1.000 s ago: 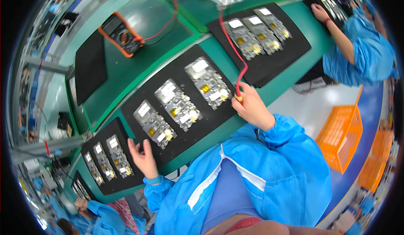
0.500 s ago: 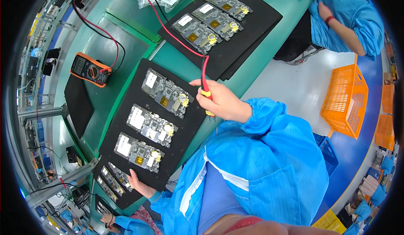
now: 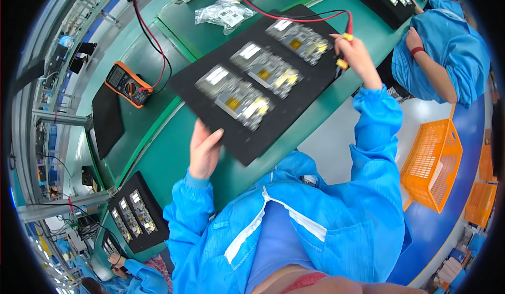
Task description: The person tests electronic circuit boards at an industrial workstation by contacting them with a multimeter probe.
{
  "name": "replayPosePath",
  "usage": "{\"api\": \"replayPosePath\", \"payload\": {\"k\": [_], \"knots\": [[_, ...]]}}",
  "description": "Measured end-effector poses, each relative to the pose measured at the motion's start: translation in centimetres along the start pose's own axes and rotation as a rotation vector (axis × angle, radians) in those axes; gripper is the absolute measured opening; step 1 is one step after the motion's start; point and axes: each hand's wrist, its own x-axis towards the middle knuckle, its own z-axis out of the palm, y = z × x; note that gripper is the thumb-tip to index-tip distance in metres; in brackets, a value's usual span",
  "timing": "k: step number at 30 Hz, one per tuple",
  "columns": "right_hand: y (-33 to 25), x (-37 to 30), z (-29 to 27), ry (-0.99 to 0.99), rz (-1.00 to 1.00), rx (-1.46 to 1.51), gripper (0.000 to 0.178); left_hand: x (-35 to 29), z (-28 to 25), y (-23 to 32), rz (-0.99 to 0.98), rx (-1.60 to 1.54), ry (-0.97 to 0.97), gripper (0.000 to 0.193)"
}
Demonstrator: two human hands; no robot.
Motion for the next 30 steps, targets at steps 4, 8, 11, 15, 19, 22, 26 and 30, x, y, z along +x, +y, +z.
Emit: {"api": "replayPosePath", "payload": {"k": [4, 8, 11, 15, 19, 22, 26, 30], "knots": [[2.6, 4.5, -4.0, 0.067, 0.004, -0.078, 0.032, 7.1, 1.8, -2.3, -0.016, 0.067, -0.149, 0.072], [6.1, 6.0, -6.1, 0.029, 0.041, -0.134, 0.035, 10.0, 1.6, -5.0, 0.04, 0.192, -0.132, 0.071], [5.3, 4.7, -6.0, 0.003, 0.15, -0.326, 0.036, 7.4, 1.4, -4.6, -0.065, 0.291, 0.286, 0.067], [1.9, 1.0, -2.4, -0.125, 0.072, -0.076, 0.033, -1.4, -1.8, -2.4, 0.026, 0.41, 0.172, 0.048], [-5.7, -6.0, 2.3, -0.368, 0.003, 0.003, 0.036, -10.3, -4.2, 0.2, 0.11, 0.409, 0.313, 0.033], [-9.3, -9.3, 7.8, -0.497, 0.027, 0.096, 0.023, -16.3, -5.7, 1.2, 0.335, 0.519, 0.633, 0.023], [-10.5, -11.7, 16.7, -0.679, -0.247, 0.141, 0.017, -23.8, -11.0, 2.1, 0.765, 0.72, 1.346, 0.018], [-12.2, -13.3, 22.5, -0.758, -0.452, 0.223, 0.02, -33.1, -20.9, 3.9, 0.776, 0.799, 1.731, 0.027]]}}
